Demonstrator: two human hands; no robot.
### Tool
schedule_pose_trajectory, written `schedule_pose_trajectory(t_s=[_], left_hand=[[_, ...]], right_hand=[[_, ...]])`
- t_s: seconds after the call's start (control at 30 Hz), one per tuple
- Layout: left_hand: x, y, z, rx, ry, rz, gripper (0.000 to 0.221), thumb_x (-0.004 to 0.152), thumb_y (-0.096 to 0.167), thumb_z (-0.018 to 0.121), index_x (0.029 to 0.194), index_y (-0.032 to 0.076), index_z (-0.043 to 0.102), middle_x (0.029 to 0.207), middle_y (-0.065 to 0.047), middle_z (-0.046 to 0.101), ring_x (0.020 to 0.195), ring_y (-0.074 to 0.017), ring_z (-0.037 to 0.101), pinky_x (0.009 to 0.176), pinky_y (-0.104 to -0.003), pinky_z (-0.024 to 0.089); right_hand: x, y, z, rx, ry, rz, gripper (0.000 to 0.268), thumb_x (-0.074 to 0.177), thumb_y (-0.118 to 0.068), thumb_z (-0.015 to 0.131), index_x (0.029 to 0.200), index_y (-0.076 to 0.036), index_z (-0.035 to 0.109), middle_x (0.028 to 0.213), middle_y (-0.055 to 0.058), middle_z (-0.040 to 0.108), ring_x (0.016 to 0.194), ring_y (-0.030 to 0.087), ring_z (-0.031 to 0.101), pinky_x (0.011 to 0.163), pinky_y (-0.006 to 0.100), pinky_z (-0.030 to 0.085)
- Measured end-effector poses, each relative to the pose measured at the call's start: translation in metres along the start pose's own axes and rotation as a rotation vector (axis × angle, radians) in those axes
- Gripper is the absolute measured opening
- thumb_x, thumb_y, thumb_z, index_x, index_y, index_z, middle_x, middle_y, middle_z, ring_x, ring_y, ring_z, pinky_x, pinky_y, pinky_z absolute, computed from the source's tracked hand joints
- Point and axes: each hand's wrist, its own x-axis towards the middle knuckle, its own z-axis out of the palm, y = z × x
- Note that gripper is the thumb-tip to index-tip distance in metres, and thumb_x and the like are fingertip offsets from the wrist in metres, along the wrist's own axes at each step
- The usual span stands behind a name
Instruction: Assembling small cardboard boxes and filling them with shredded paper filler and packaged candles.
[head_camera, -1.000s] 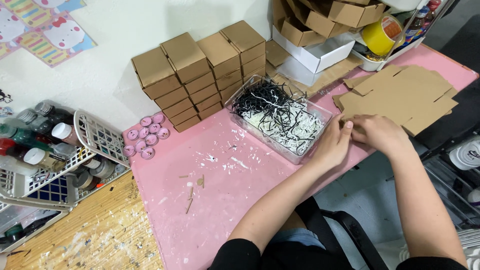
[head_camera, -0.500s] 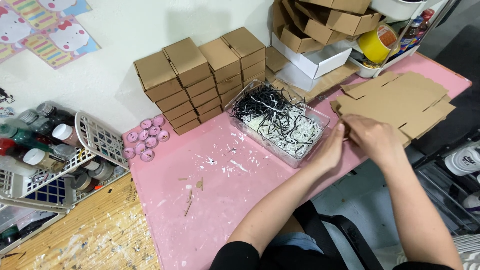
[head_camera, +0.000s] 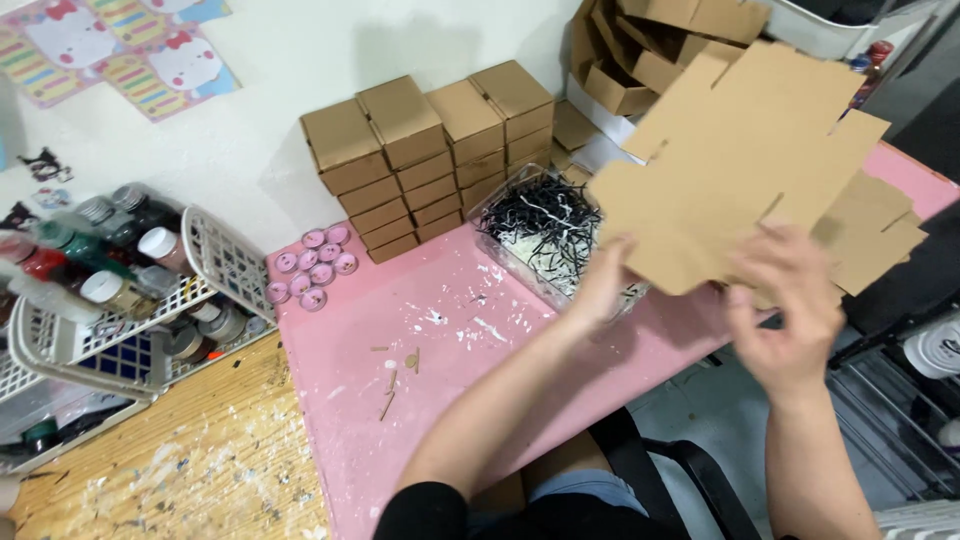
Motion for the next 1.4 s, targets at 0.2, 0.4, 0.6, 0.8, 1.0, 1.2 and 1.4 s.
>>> schedule_pose_trajectory(t_s=[0.2,0.4,0.6,0.8,1.0,1.2,1.4], left_hand=[[-0.067,0.067,-0.159,0.472,0.218,-0.064,0.05,0.099,0.041,0.049,0.124,0.002,0.068,0.119,-0.007,0.069,0.111,-0.02,0.061,0.093,-0.036,0.046],[-0.118,0.078,-0.266,0.44,0.122,0.079,0.052,0.105,0.036,0.062,0.126,-0.011,0.071,0.118,-0.021,0.074,0.106,-0.0232,0.066,0.095,-0.034,0.052],[-0.135,0.127,-0.222,0.456,0.699,0.416,0.08,0.101,0.042,0.062,0.161,0.005,0.023,0.156,-0.01,0.037,0.121,-0.021,0.054,0.082,-0.039,0.054],[-0.151,0.155,-0.266,-0.185,0.32,0.396,0.08,0.102,0.064,0.036,0.15,0.001,0.044,0.145,-0.018,0.055,0.127,-0.0273,0.06,0.103,-0.042,0.054],[-0.177,0.186,-0.273,-0.249,0.276,0.309,0.075,0.104,0.063,0.038,0.146,0.002,0.053,0.133,-0.015,0.068,0.117,-0.0213,0.068,0.098,-0.034,0.056],[-0.171,0.175,-0.283,0.111,0.47,0.213,0.033,0.1,0.032,0.07,0.117,0.004,0.074,0.104,-0.004,0.076,0.092,-0.0102,0.068,0.085,-0.028,0.054],[-0.175,0.178,-0.292,-0.04,0.526,0.112,0.034,0.101,0.032,0.064,0.117,0.004,0.073,0.108,-0.005,0.077,0.095,-0.0116,0.072,0.087,-0.028,0.058]], right_hand=[[0.006,0.008,0.044,0.336,0.338,0.282,0.066,0.103,0.001,0.075,0.152,-0.006,0.033,0.158,0.015,0.03,0.154,0.028,0.029,0.129,0.04,0.025],[0.024,-0.011,0.119,1.343,0.071,0.792,0.04,0.1,-0.001,0.068,0.138,0.0,0.056,0.13,0.007,0.067,0.119,0.019,0.065,0.106,0.036,0.053],[0.027,-0.029,0.183,1.708,-0.157,0.128,0.014,0.097,-0.005,0.076,0.108,-0.011,0.08,0.112,0.008,0.076,0.129,0.034,0.064,0.126,0.054,0.044],[0.052,-0.09,0.194,1.004,-0.426,-0.147,0.014,0.069,-0.014,0.083,0.082,-0.02,0.08,0.126,0.008,0.07,0.147,0.04,0.045,0.123,0.052,0.036],[0.021,-0.086,0.228,0.724,-0.195,-0.211,0.013,0.073,-0.02,0.081,0.084,-0.025,0.078,0.131,0.008,0.067,0.149,0.037,0.041,0.127,0.053,0.035],[0.009,-0.078,0.229,0.598,-0.228,-0.251,0.007,0.075,-0.027,0.083,0.081,-0.026,0.078,0.126,0.005,0.07,0.146,0.035,0.045,0.124,0.051,0.04],[0.004,-0.075,0.233,0.654,-0.204,-0.225,0.008,0.077,-0.024,0.079,0.085,-0.027,0.079,0.125,0.004,0.071,0.147,0.034,0.047,0.125,0.05,0.04]])
